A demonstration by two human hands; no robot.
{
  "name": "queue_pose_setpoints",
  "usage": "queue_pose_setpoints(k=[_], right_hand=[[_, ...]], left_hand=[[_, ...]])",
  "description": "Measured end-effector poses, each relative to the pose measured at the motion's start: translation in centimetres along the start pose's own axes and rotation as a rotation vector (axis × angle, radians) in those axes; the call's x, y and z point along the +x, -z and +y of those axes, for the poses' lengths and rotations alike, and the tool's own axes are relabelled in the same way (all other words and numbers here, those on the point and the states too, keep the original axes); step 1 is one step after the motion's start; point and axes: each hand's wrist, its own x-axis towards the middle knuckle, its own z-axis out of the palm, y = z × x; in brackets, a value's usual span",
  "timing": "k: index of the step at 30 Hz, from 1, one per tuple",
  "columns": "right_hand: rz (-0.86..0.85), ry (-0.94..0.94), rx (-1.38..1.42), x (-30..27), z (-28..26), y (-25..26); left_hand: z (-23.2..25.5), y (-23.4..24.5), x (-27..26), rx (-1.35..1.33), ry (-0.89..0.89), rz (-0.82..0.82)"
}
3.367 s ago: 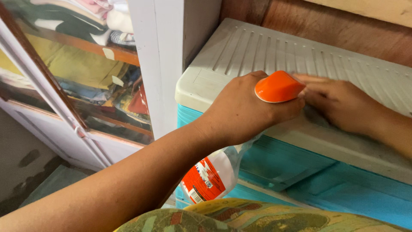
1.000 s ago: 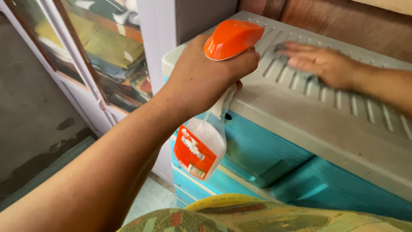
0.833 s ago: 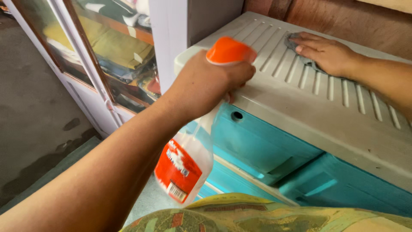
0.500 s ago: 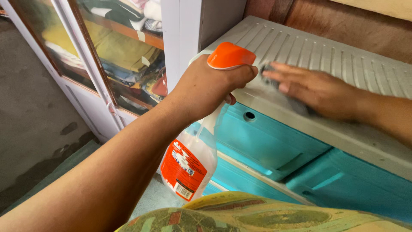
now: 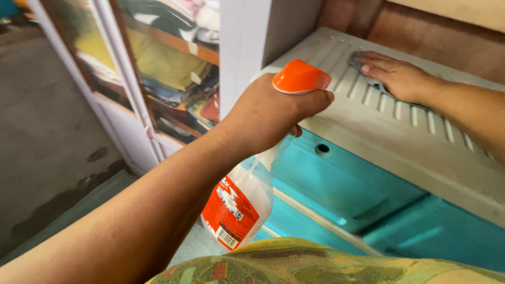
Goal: The person moves a stack of folded clothes from a plastic storage unit to a nearby bed. They then pick up a spray bottle and a cloth, spray the top of the storage unit, and wipe it clean with the cloth.
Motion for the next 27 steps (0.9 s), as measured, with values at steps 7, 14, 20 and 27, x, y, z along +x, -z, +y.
queue_pose_setpoints(k=[7,14,20,27], right_hand=[[-0.152,0.171,0.143,-1.9,-6.0,-1.3],[-0.246,0.339,0.047,-2.4,-5.5,0.0],[-0.092,0.171,-0.022,7.5,4.9,0.1],[0.169,0.133,-0.15,8.3,6.6,-0.7]], left_hand=[[-0.8,-0.7,1.5,0.258,-0.254,0.039],[-0.3,-1.1,3.6,0.413,-0.26,0.051],[2.0,-1.8,4.7,-0.117,0.356,0.133],[2.4,-2.6,5.5,-0.046,0.337,0.169]])
